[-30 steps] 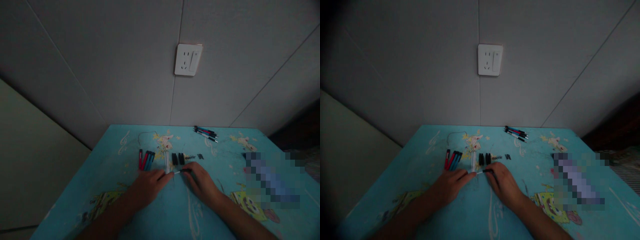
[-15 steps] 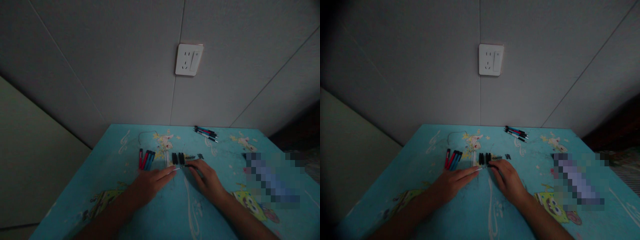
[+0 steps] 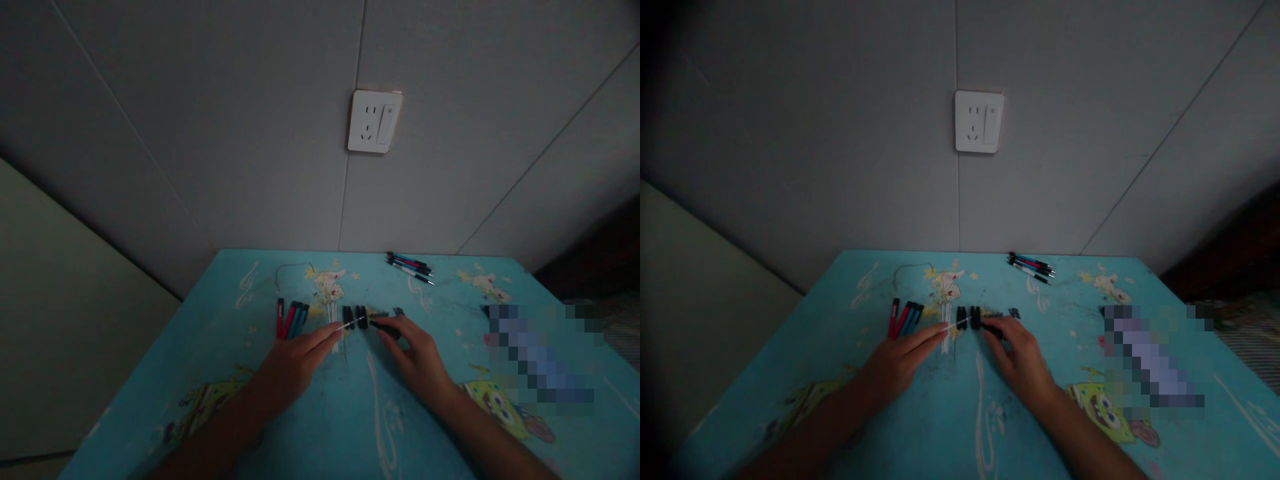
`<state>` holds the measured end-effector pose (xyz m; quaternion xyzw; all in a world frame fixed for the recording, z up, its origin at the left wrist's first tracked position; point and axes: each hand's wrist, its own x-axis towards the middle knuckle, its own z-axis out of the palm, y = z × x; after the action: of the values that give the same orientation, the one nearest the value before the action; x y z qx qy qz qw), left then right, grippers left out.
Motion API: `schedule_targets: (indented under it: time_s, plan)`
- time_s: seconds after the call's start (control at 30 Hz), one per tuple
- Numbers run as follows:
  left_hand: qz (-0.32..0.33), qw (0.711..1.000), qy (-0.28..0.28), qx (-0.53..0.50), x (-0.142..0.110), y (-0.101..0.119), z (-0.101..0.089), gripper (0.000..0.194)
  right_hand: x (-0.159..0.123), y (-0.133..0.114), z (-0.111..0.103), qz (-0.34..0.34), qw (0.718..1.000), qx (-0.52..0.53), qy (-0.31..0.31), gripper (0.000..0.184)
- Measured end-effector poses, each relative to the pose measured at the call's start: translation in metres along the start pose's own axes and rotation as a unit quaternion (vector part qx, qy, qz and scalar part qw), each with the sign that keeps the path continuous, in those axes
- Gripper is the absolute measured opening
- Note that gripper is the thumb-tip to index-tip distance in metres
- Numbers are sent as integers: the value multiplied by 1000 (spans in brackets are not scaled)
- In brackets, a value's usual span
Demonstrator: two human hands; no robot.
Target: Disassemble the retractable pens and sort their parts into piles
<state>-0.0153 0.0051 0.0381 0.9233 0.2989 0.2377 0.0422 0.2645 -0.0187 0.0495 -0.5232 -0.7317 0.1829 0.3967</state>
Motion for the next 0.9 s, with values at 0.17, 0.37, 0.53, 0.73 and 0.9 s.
schedule_targets:
  time_s: [0.17, 0.37, 0.53, 0.73, 0.9]
  plan:
    - [18, 1000, -7, -11, -2, 4, 0, 52, 0, -5, -2, 55, 998, 36, -1, 19]
    - [41, 999, -29, 2, -3, 9, -2, 49, -5, -16, 9, 140, 962, 218, -87, 25]
    - [55, 997, -57, 10, -2, 10, -4, 47, -8, -23, 17, 176, 929, 311, -99, 28]
    - [73, 994, -82, 14, -1, 13, -6, 47, -3, -22, 12, 186, 940, 281, -48, 29]
    - [68, 995, -79, 8, 0, 15, -7, 47, -1, -24, 8, 187, 949, 250, -38, 30]
